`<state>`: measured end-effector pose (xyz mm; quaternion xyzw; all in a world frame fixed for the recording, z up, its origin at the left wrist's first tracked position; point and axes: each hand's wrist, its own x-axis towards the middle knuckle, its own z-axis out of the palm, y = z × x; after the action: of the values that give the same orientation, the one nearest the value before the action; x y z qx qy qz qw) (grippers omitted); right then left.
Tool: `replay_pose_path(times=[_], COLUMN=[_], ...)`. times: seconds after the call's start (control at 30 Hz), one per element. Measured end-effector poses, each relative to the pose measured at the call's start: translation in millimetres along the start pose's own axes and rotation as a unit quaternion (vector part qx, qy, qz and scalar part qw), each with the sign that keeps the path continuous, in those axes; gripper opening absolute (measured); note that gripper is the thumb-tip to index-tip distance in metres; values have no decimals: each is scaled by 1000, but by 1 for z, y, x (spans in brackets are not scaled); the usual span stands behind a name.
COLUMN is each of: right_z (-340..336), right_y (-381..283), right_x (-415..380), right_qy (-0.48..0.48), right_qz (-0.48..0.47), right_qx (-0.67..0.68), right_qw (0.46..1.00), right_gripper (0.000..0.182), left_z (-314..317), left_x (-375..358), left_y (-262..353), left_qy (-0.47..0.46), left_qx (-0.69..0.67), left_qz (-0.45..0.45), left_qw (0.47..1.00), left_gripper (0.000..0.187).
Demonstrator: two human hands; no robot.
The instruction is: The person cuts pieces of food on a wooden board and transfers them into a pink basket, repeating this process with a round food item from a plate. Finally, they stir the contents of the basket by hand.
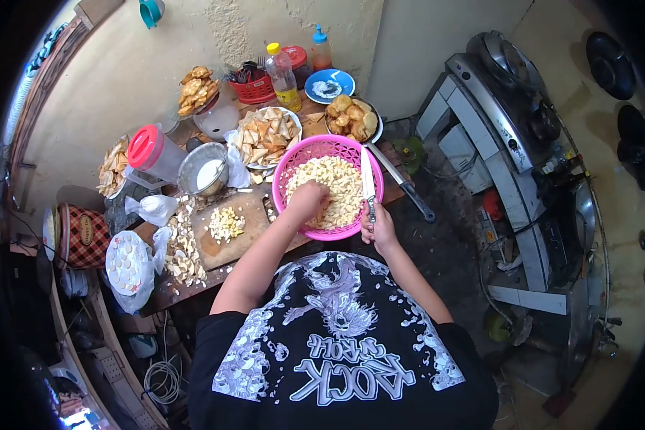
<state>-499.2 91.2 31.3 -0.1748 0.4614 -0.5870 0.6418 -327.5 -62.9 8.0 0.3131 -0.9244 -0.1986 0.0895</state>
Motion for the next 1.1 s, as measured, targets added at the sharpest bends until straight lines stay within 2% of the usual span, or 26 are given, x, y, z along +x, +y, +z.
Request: replay_pose_path(times=[0.07,0.17,0.27,0.37,0.67,0.87,0.97,1.1], right_z=[1,-1,-2,-2,-3,-3,-4,-4], right_y=[-1,0,2,1,2,2,2,2], right_x=[-1,1,1,0,1,1,1,0], right_qy=[5,-1,-1,-1,-4,-5,-4,-4], right_qz=[1,5,-2,1,-1,-2,-2,0], right_qx=[-1,5,5,7,7,19,20,13], right_qw=[1000,1000,1000,1000,1000,1000,1000,1000], right_gripper=[37,37,37,38,38,36,36,37], left_z=[4,-13,-12,-8,3,-3,-14,-13], left_x=[-2,-6,-10,-7,0,0,-1,-7], left_y=[-5,1,-5,-3,5,8,6,-3], left_qy=[-2,-54,-18,-11,-109,-69,-97,27], left_qx=[34,106,66,87,220,139,5,-128], left_qz=[10,9,13,-27,-25,-64,-73,-122], left_qw=[999,993,998,996,969,986,993,984], left_gripper=[16,14,12,10,14,11,10,15])
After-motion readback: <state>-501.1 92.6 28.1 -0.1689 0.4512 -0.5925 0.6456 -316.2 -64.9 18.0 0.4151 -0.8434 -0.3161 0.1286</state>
